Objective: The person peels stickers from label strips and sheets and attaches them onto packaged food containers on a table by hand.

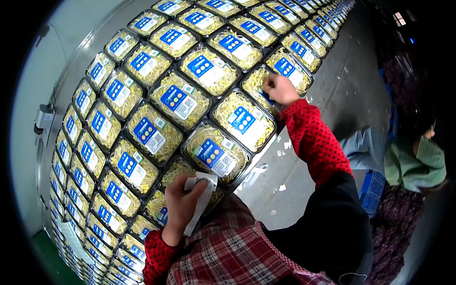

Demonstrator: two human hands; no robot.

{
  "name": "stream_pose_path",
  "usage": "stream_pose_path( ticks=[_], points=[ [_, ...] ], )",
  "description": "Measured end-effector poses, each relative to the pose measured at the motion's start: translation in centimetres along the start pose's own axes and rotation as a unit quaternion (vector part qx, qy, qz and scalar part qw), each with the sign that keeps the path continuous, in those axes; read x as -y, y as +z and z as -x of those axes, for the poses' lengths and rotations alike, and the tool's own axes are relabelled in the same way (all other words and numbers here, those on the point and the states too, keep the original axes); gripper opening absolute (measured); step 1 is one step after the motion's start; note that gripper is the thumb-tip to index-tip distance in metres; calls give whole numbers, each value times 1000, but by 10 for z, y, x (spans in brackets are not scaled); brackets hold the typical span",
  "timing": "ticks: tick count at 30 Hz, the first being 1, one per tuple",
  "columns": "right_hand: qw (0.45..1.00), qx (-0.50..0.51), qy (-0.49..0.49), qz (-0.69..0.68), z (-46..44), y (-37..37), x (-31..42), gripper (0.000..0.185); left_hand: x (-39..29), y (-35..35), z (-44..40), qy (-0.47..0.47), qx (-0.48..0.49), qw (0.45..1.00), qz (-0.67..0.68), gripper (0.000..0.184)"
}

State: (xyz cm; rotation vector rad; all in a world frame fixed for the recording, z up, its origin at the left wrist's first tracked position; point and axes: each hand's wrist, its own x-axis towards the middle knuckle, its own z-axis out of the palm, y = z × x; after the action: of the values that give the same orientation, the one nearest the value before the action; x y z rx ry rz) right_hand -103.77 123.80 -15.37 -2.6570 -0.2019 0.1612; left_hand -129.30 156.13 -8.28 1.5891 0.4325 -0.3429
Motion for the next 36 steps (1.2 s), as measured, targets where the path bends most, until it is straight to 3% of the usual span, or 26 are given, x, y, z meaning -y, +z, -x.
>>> stream_pose_path(
  ticks=[3,5,8,12,14,17,18,20,21,22,24,26,28,29,31,33,34,36],
  points=[
    [990,-37,13,135,3,-24,17,35,-6,0,-1,1,-8,1000,-16,11],
    [999,-38,21,-21,-24,-47,-18,30,-4,1,-2,-15,-20,999,27,9],
    [965,-18,-6,-262,-60,-53,-57,16,-10,4,-7,-18,-14,996,83,7],
    [981,18,-42,-186,-80,-42,-65,11,-15,8,-11,-19,-24,994,106,6],
    [984,49,-13,-174,-78,-42,-59,10,-20,8,-13,-10,-21,996,85,7],
    [998,-44,-43,-3,-71,-35,-57,24,-26,9,-22,3,-32,998,56,9],
    [988,-118,-86,57,-69,-33,-52,25,-33,12,-27,-1,-31,998,59,11],
    [968,-192,-50,155,-53,-38,-22,27,-39,11,-38,-3,-48,998,35,14],
    [993,-89,-47,-60,-38,-40,12,27,-50,13,-42,22,-63,998,12,16],
    [963,25,-39,-266,-13,-40,45,27,-46,13,-49,52,-78,995,-23,14],
    [889,153,-166,-399,47,-21,119,31,-38,24,-59,31,-46,983,174,11],
    [885,144,-235,-375,86,-20,170,34,-36,26,-62,44,-36,983,177,11],
    [888,173,-173,-390,93,-12,175,36,-36,27,-60,54,-23,982,180,11],
    [845,196,-160,-470,92,-6,171,31,-36,26,-59,73,-21,982,174,12],
    [851,198,-149,-462,93,-12,170,28,-40,21,-58,94,-20,981,170,13],
    [832,220,-104,-498,94,-9,167,22,-46,15,-52,63,56,984,158,14],
    [832,220,-103,-499,94,-9,166,22,-44,13,-53,62,56,984,159,14],
    [884,184,-175,-392,94,-11,164,22,-38,11,-57,13,61,990,128,15]
  ],
)
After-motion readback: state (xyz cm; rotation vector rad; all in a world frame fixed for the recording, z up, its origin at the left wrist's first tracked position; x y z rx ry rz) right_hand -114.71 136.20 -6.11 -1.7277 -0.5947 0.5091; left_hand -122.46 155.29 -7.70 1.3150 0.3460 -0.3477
